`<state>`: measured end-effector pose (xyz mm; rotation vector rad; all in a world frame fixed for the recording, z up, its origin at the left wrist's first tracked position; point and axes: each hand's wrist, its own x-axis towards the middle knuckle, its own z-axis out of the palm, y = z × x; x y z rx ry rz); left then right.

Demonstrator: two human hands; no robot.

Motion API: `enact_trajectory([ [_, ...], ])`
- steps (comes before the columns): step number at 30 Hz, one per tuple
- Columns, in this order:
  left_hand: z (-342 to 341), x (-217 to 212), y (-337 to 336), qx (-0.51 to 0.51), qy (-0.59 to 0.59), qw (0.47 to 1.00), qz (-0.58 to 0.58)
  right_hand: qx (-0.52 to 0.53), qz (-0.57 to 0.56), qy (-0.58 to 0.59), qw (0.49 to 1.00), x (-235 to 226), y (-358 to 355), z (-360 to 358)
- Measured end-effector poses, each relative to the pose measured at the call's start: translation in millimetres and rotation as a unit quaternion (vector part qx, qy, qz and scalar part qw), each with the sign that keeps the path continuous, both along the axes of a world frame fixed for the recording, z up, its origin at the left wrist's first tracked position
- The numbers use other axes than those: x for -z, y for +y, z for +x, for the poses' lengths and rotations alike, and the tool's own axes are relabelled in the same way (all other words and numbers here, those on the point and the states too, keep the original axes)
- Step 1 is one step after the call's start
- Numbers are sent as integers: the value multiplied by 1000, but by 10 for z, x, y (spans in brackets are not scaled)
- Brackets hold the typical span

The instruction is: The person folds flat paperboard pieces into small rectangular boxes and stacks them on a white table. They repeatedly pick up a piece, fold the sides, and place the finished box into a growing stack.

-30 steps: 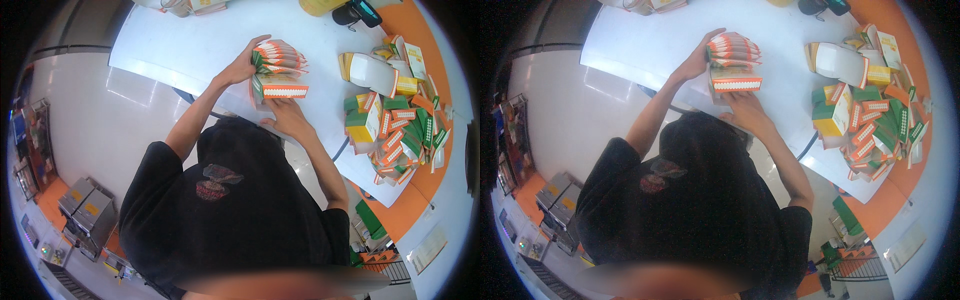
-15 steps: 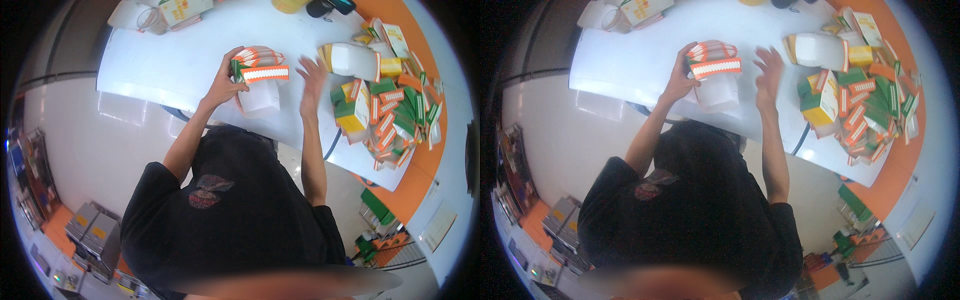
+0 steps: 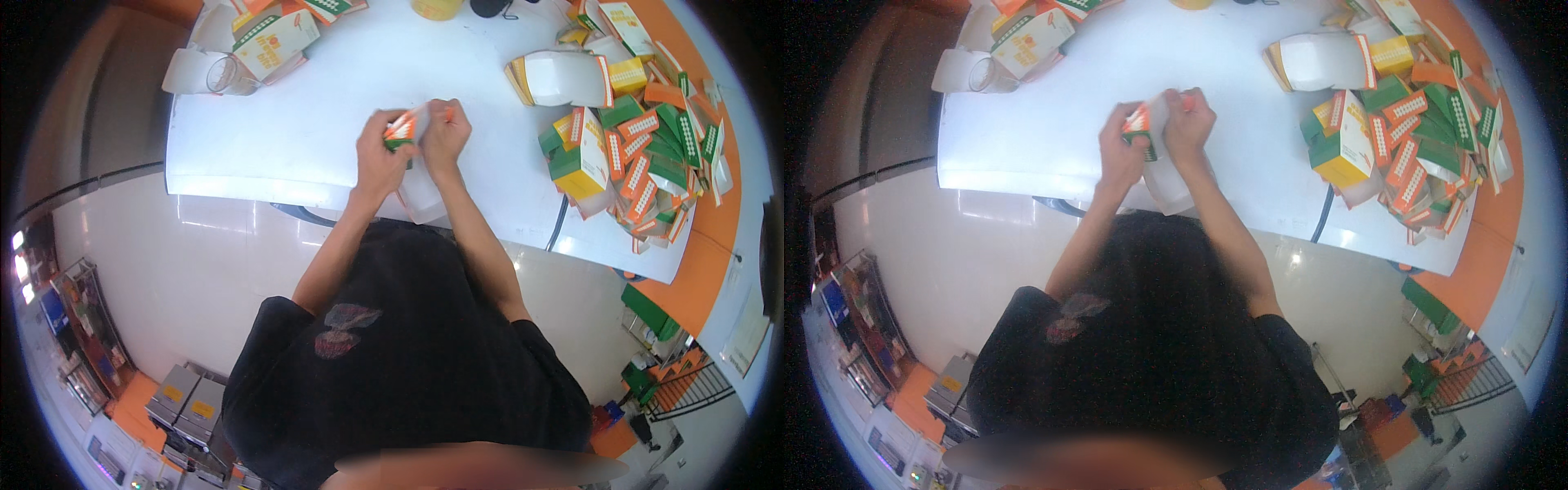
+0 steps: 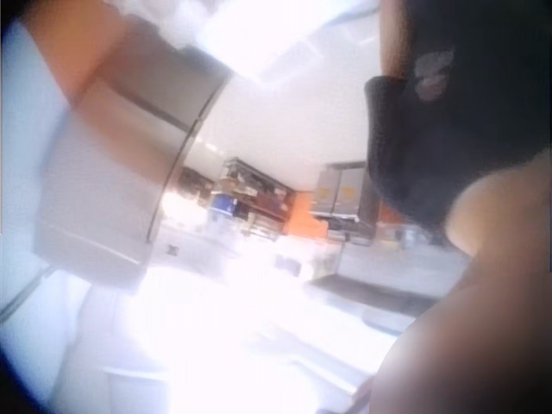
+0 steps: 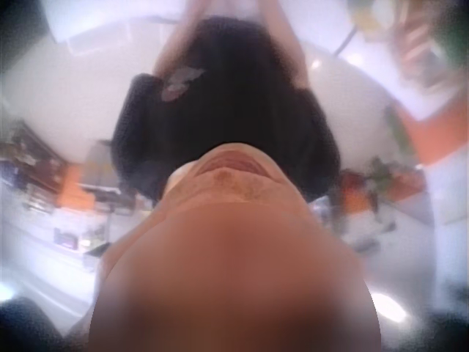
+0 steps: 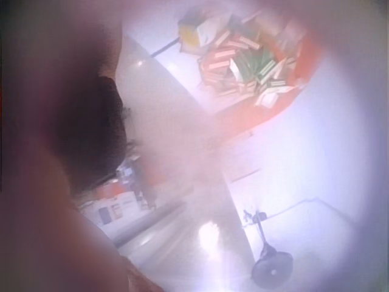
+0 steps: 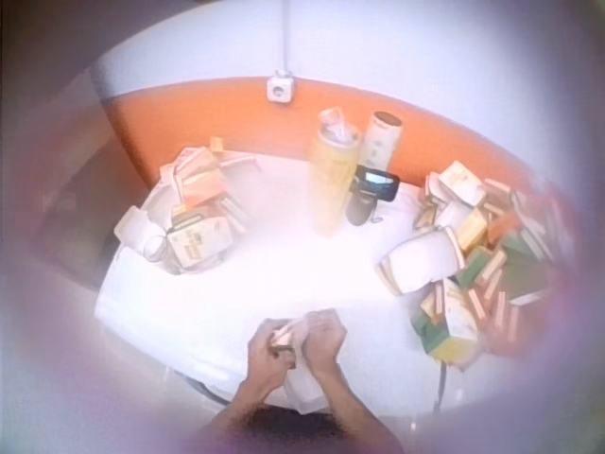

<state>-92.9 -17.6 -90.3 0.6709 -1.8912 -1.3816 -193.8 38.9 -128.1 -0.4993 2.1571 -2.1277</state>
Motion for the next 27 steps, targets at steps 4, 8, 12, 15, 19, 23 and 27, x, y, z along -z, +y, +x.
enact_trajectory([
  [4,-227,-17,-127,-83,3,996,-42,5,9,-35,999,-74,-7,79],
  [8,-311,-5,-177,-81,28,995,-54,30,14,-39,999,-203,10,92],
  [12,-273,-29,-129,-40,-13,999,-29,27,7,-25,999,-285,74,58],
  [15,-283,-8,-15,-15,92,994,61,54,-21,-8,998,-264,105,3],
  [19,-131,134,22,107,95,967,209,54,-39,-11,998,-134,139,-94],
  [23,185,329,-139,140,-112,973,143,-165,-149,-58,973,-47,120,-153],
  [27,416,456,-128,54,-138,983,112,-351,-102,-218,905,-231,-76,-381],
])
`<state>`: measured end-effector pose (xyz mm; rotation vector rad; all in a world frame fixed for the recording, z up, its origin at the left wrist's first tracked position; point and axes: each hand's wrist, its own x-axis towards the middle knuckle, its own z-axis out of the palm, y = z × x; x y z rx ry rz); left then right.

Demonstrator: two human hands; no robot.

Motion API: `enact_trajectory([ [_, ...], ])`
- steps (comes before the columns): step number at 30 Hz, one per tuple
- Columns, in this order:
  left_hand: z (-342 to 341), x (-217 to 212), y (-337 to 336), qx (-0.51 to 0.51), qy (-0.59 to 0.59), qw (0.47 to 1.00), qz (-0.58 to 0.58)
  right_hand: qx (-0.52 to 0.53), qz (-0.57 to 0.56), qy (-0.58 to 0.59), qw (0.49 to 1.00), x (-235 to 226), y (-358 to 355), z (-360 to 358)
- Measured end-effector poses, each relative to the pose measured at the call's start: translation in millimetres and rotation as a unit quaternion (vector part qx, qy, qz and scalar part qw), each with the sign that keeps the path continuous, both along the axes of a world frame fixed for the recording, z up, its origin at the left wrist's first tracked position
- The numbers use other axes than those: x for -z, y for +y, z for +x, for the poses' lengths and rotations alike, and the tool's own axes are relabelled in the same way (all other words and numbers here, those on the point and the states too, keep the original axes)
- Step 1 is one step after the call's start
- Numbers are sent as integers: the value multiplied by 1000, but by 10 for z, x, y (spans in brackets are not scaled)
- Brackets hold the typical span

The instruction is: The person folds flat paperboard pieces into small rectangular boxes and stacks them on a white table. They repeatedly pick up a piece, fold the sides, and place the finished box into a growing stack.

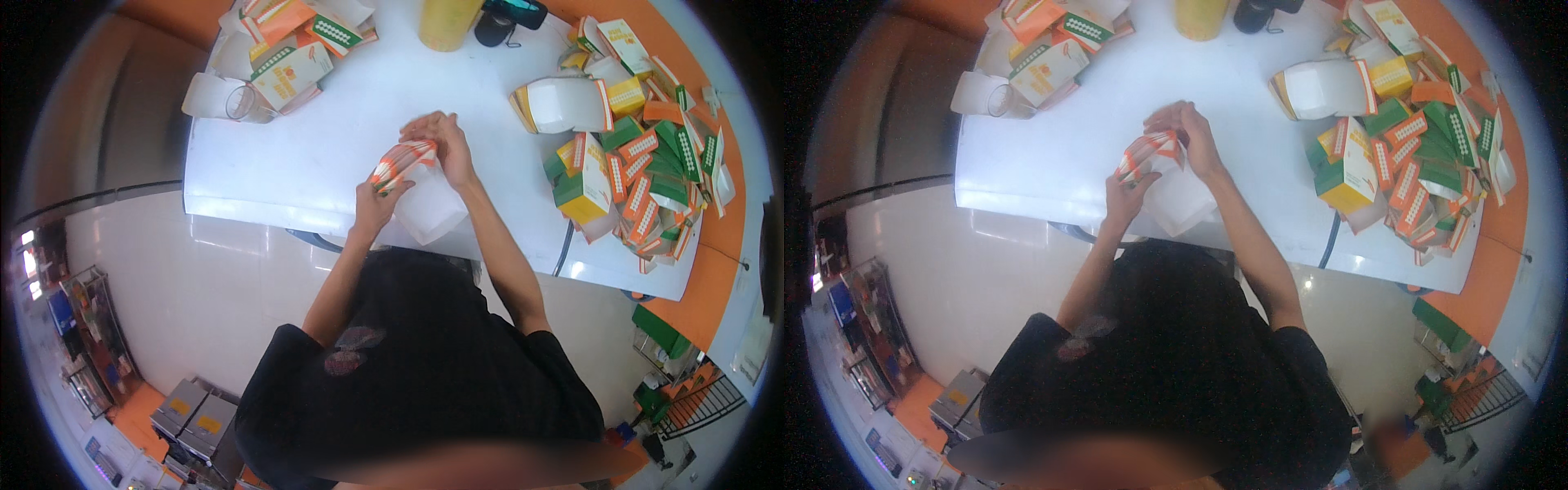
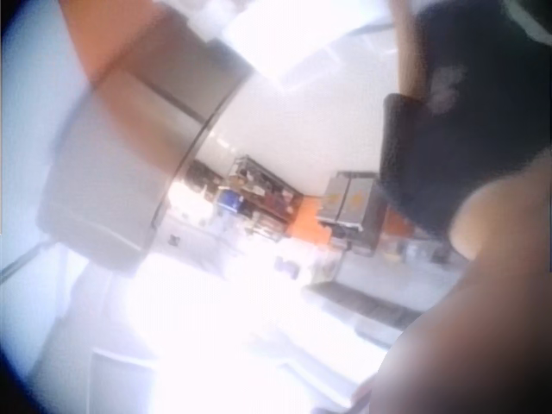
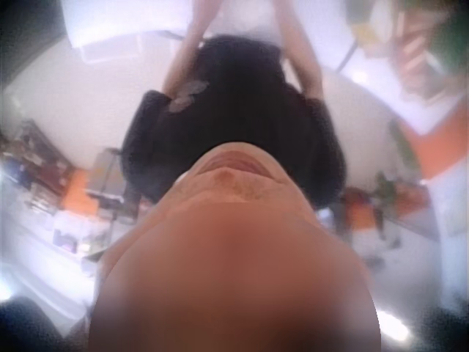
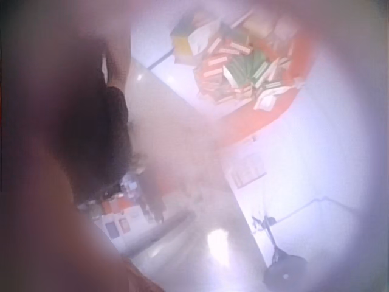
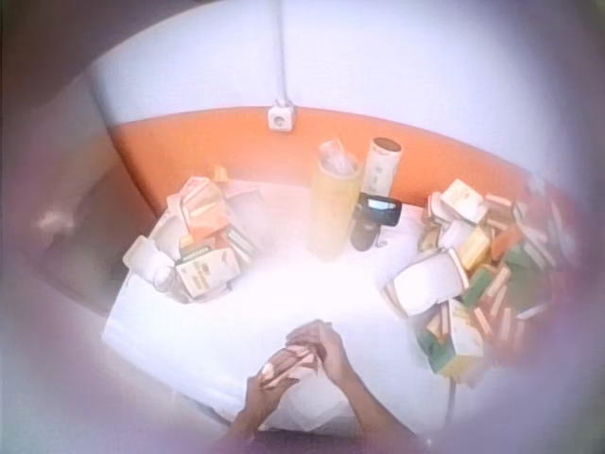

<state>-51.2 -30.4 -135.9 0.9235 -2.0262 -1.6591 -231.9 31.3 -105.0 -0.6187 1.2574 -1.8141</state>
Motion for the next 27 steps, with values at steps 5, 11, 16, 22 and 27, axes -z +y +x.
enact_trajectory([
  [5,47,129,155,-64,22,998,-2,-5,85,214,973,-502,-878,-350],
  [11,6,160,244,-56,77,995,21,68,78,685,721,-895,-2563,-303],
  [16,47,96,202,-51,79,995,28,-61,180,678,710,-964,-3125,-430],
  [22,158,100,83,-136,75,987,42,13,92,650,755,-1479,-2632,-783],
  [27,207,-3,-48,-290,99,950,62,234,26,611,756,-1810,-1423,-861],
])
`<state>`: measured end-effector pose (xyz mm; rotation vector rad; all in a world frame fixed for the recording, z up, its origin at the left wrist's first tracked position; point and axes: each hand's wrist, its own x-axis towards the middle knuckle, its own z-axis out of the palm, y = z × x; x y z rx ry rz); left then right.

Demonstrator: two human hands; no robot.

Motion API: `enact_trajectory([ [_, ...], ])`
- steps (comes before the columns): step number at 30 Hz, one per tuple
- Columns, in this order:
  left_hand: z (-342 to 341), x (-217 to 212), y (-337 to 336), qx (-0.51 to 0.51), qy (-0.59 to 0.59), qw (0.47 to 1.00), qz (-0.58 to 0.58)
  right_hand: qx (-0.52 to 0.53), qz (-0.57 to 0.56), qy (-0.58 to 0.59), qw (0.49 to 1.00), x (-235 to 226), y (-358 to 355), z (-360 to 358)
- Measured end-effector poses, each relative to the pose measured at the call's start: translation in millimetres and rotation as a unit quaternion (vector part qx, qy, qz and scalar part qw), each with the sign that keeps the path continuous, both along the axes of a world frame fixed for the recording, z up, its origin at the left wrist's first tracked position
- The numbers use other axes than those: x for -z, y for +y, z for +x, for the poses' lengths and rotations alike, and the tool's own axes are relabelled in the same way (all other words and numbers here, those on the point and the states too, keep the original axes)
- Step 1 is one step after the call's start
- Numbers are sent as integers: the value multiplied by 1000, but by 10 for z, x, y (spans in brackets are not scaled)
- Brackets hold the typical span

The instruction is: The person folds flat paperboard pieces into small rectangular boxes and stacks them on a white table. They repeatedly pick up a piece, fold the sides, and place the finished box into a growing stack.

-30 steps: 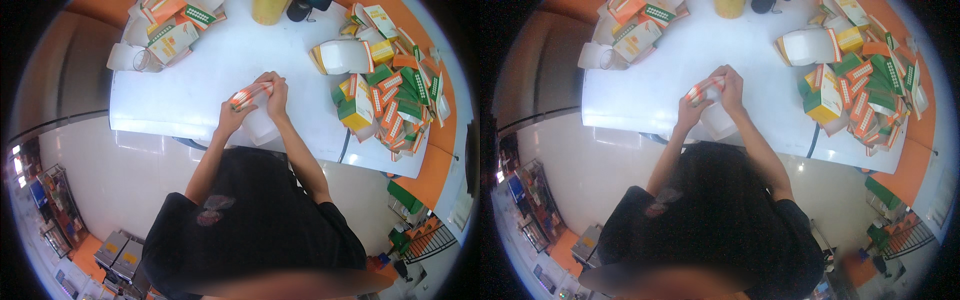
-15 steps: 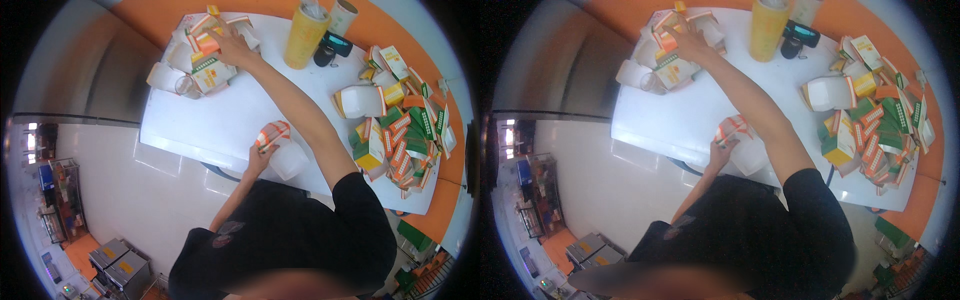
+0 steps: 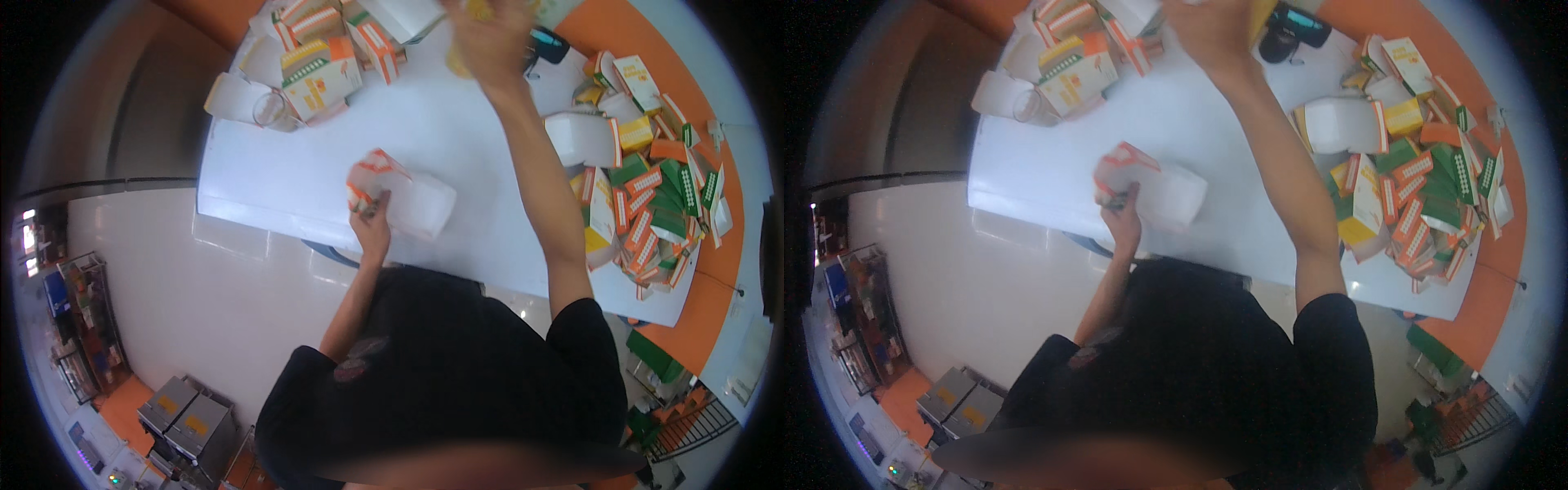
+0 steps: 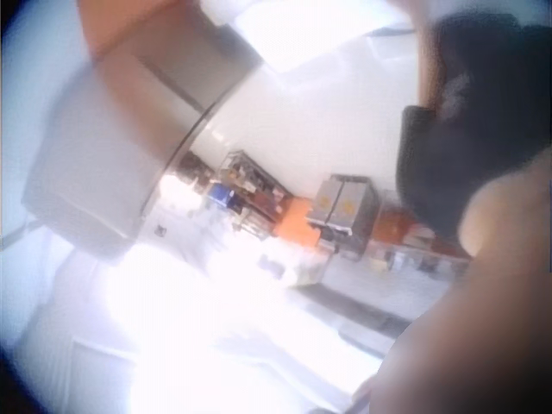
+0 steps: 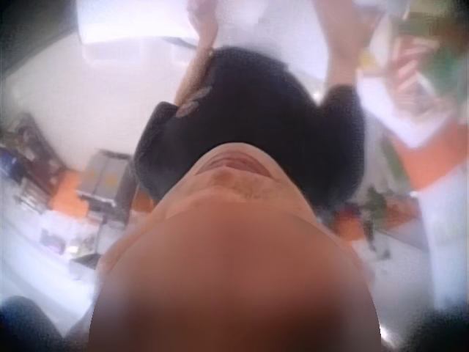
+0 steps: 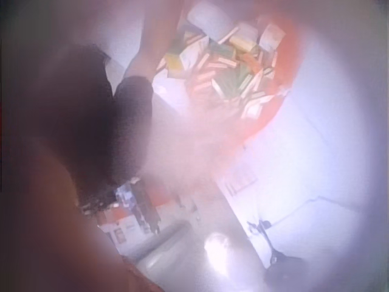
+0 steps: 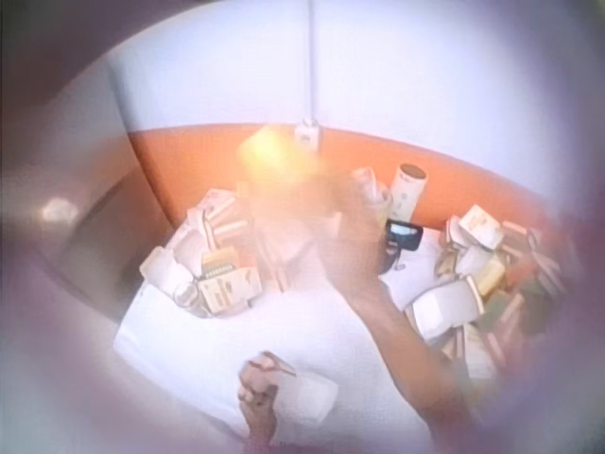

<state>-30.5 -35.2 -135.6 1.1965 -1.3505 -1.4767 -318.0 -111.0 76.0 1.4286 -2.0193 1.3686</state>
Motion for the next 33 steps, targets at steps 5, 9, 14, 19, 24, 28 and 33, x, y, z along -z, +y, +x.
enact_trajectory([
  [5,-178,-111,69,-65,20,997,26,-101,-274,-555,779,509,1499,676],
  [9,-385,-83,261,-62,86,993,47,-90,-266,-798,533,1129,2006,1410],
  [14,-313,-92,509,219,46,969,-109,-9,-108,-836,538,1398,2249,1838],
  [19,-132,-174,472,352,72,932,-50,-38,116,-788,603,1209,2615,1674],
  [24,-156,-135,441,310,85,946,-43,46,375,-337,862,1028,2934,1471],
  [28,-225,-76,445,270,108,956,-26,-22,412,-221,884,896,2985,1486],
  [33,-304,134,393,177,131,975,5,-169,213,108,956,914,2880,1366],
])
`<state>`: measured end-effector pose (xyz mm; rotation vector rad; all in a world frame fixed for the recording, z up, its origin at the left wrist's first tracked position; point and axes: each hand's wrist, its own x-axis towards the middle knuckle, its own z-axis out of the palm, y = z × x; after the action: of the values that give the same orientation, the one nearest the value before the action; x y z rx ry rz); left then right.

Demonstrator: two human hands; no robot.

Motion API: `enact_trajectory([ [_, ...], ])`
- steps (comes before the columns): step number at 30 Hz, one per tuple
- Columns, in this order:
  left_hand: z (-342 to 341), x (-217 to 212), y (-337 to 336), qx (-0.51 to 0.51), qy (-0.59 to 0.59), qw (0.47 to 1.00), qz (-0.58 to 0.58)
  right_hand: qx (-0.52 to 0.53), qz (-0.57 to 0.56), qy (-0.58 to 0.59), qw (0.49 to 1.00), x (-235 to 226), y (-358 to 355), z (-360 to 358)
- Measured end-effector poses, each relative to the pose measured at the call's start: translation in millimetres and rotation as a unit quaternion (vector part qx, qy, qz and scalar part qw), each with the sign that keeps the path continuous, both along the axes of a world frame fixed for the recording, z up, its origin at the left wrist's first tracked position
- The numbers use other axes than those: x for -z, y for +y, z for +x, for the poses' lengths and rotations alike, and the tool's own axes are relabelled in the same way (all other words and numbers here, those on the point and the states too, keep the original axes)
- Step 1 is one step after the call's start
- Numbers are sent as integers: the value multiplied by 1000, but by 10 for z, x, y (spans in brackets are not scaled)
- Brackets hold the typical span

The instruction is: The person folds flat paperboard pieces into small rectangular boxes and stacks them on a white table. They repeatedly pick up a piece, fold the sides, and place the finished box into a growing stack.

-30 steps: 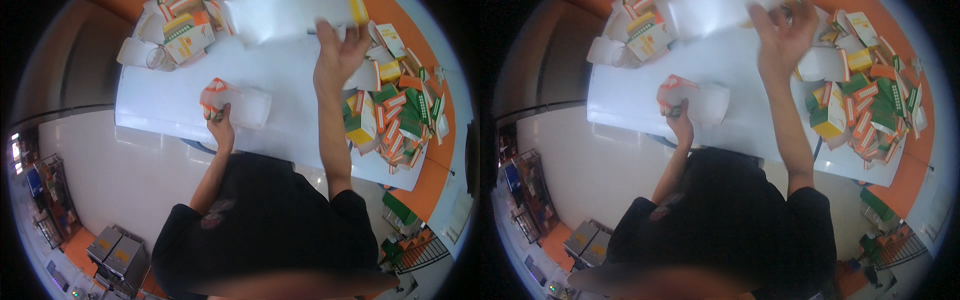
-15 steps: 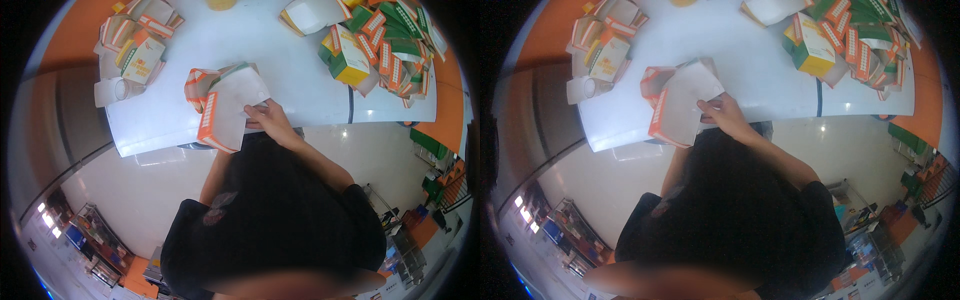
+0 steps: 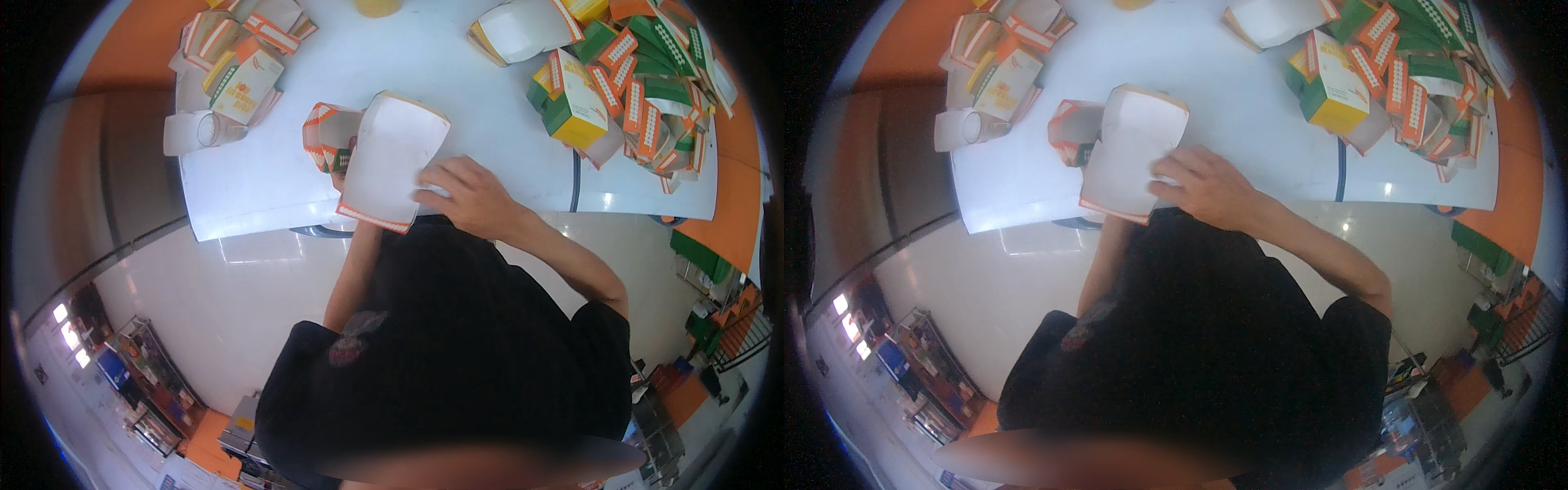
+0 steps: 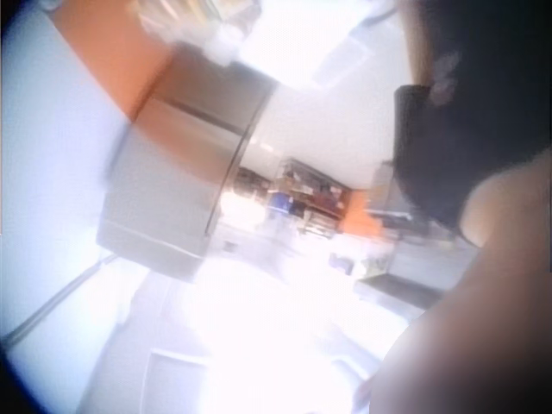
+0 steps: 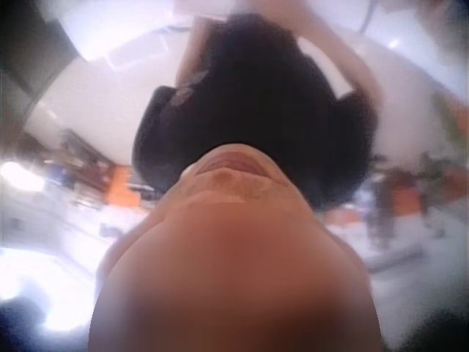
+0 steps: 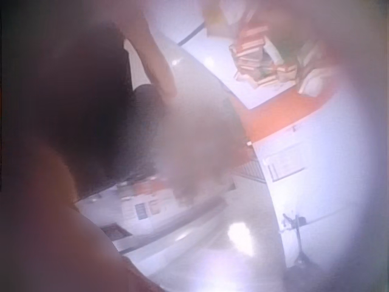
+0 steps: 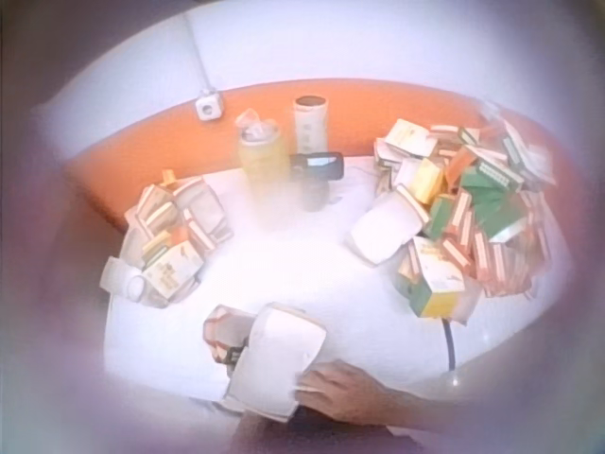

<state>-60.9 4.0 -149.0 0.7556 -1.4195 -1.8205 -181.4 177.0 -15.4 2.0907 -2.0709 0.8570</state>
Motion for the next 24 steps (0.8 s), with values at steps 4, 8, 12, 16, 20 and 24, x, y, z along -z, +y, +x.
enact_trajectory([
  [4,-64,262,-107,-68,42,995,63,-25,102,143,984,254,-429,-183],
  [8,-61,263,-140,-126,46,989,67,-102,270,21,957,201,-497,-353],
  [12,-129,-39,-44,-212,10,976,48,-23,150,-91,984,-201,-275,-458],
  [16,-182,-276,-58,-207,-49,976,51,19,15,-249,968,-307,-403,-519],
  [20,-158,-206,-74,-180,-55,981,39,6,125,-264,956,237,-892,-384],
  [24,-30,-21,-82,-136,-51,987,-69,-22,135,-110,984,793,-1017,-65],
])
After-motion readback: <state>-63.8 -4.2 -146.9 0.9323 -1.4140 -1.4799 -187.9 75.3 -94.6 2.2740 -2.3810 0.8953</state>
